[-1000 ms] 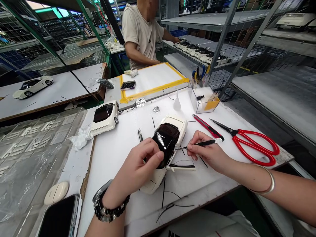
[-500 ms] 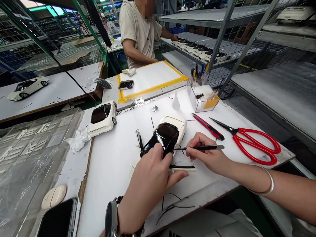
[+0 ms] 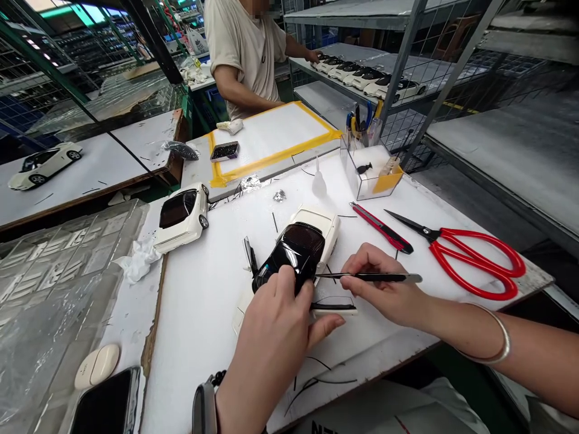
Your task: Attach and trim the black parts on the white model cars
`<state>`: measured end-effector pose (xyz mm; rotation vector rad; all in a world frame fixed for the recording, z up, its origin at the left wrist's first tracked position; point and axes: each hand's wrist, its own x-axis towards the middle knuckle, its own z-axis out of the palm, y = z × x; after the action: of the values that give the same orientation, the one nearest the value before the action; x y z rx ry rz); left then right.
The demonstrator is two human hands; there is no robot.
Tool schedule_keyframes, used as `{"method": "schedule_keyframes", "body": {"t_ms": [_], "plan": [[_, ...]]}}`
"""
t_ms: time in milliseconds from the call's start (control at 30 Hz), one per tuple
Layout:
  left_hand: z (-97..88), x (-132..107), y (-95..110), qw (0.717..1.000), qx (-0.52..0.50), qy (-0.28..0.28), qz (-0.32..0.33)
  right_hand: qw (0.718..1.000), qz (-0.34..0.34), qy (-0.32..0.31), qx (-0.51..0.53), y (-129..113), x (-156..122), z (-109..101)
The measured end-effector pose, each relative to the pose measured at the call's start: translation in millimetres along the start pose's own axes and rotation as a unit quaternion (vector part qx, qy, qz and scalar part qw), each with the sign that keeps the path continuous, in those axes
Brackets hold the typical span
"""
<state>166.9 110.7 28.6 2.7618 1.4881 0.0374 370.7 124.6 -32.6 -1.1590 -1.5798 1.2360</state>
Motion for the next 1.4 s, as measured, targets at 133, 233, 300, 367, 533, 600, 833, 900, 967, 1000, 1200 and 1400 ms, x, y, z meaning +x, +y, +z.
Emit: {"method": "schedule_keyframes", "body": {"t_ms": [133, 233, 300, 367, 533, 600, 833, 900, 967, 1000, 1200, 1400], "plan": [[-0.3, 0, -1, 1.0, -0.001, 0.001, 0.004, 1.0, -0.005, -0.025, -0.015, -4, 2, 0], [-0.8, -1, -1, 1.0, 0.0, 0.001, 0.006, 0.999, -0.005, -0.03, -0.024, -6, 3, 1], [-0.4, -1, -1, 1.0, 0.0, 0.002, 0.006, 0.999, -0.005, -0.029, -0.024, -6, 3, 2], [0.4, -1, 0, 1.0, -0.001, 0.001, 0.006, 0.999, -0.008, -0.027, -0.027, -6, 3, 2], [1.1, 0, 0, 1.0, -0.006, -0.001, 0.003, 0.999, -0.019, -0.023, -0.043, -5, 3, 2], [0.4, 0, 0, 1.0, -0.008, -0.003, 0.003, 0.998, -0.024, -0.021, -0.05, -6, 4, 2], [-2.0, -1, 0, 1.0, -0.009, -0.018, -0.003, 0.995, -0.021, -0.039, -0.088, -21, 11, -1], [-1.9, -1, 0, 1.0, -0.011, -0.023, -0.004, 0.992, -0.019, -0.065, -0.111, -31, 18, -3], [-1.5, -1, -1, 1.0, -0.013, -0.025, -0.004, 0.983, -0.024, -0.107, -0.147, -43, 26, -4], [-1.2, 0, -1, 1.0, -0.015, -0.025, -0.004, 0.976, -0.027, -0.129, -0.174, -49, 30, -3], [-0.5, -1, -4, 0.999, -0.035, -0.039, -0.009, 0.91, -0.025, -0.192, -0.366, -82, 52, 9], [-2.5, -1, -4, 0.998, -0.043, -0.037, -0.004, 0.884, -0.04, -0.207, -0.418, -90, 60, 19]]}}
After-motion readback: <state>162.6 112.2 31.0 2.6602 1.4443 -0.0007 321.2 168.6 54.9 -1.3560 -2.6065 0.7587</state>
